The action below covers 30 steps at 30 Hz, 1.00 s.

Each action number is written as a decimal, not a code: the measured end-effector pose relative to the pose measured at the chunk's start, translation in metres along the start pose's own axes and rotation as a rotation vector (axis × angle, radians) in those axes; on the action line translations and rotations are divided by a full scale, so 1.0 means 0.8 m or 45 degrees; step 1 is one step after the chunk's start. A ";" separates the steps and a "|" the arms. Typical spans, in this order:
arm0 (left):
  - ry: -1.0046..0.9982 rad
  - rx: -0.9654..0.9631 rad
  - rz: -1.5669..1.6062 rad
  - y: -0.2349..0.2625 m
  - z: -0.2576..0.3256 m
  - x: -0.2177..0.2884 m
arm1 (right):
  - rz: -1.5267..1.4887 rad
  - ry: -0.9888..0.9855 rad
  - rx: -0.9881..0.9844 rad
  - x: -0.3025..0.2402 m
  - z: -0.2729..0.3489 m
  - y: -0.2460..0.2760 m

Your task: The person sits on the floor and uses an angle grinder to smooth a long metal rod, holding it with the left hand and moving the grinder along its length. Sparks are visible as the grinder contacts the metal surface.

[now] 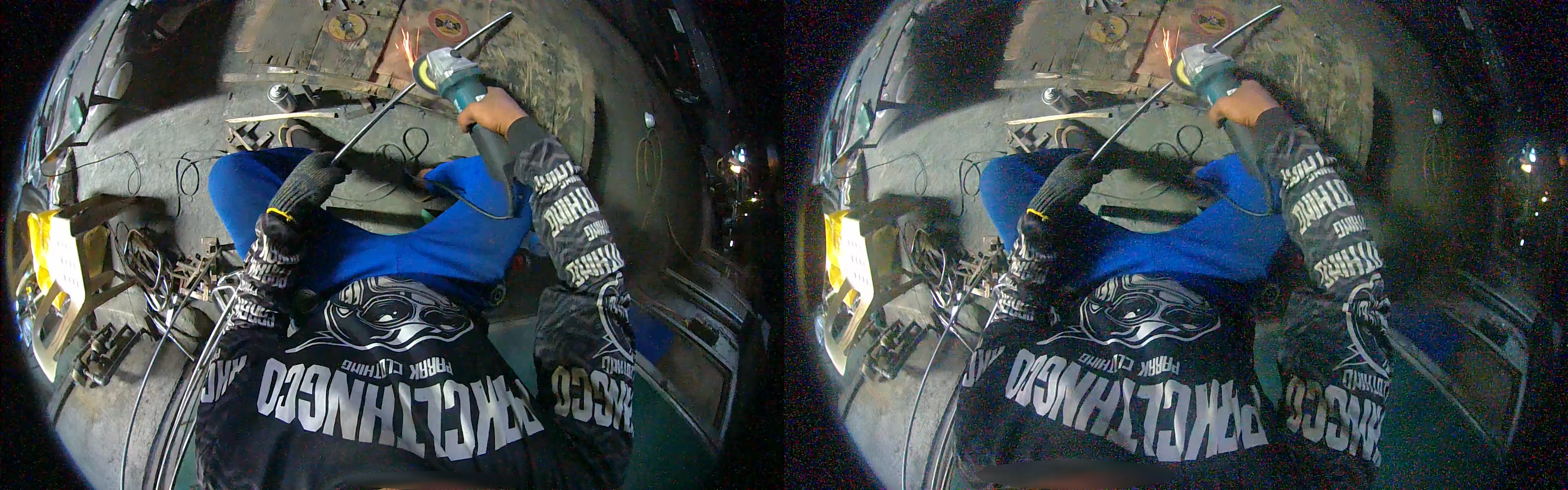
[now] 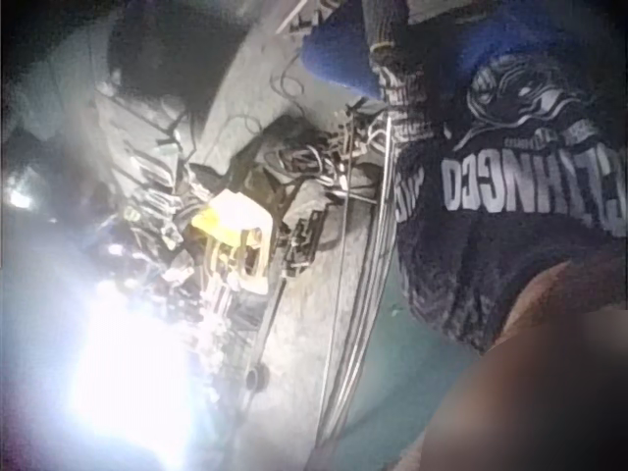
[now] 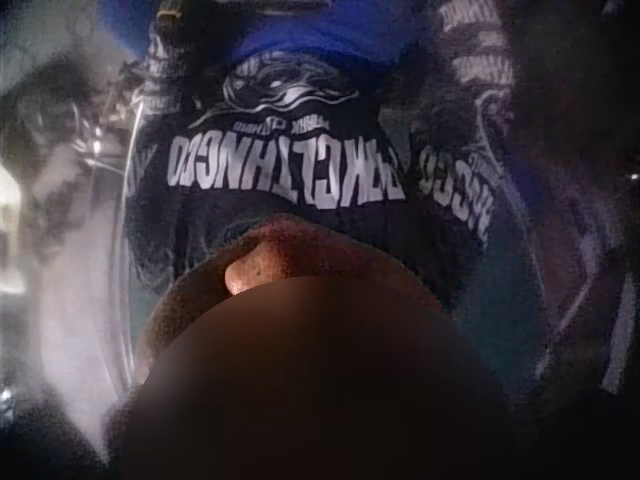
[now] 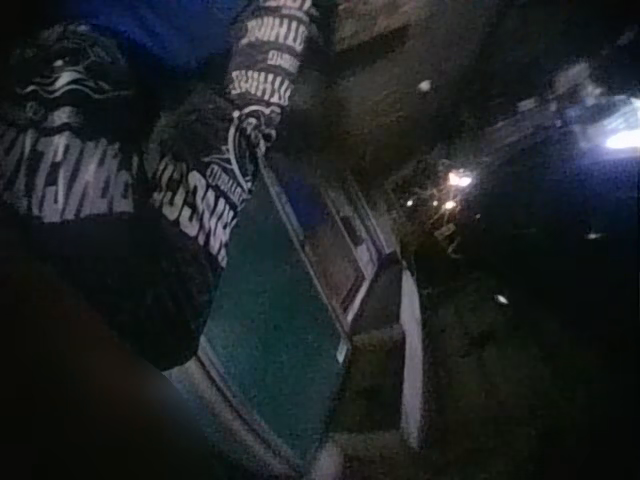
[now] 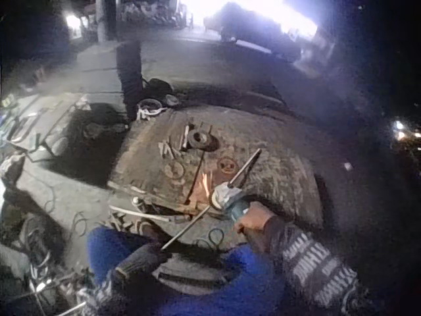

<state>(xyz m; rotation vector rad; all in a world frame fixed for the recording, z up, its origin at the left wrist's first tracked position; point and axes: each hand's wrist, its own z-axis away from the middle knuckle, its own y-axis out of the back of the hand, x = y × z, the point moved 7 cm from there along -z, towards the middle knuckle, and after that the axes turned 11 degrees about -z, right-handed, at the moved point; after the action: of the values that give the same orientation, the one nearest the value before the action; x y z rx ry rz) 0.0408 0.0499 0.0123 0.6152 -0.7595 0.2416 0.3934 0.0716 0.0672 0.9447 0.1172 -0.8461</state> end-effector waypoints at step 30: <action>0.254 0.075 0.005 0.024 -0.001 0.000 | 0.174 0.356 -0.207 0.116 -0.280 0.241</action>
<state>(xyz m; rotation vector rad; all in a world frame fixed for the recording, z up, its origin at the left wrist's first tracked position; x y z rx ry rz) 0.0332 0.0659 0.0205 0.6349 -0.5628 0.3246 0.6467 0.2437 0.0196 0.9022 0.3535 -0.5666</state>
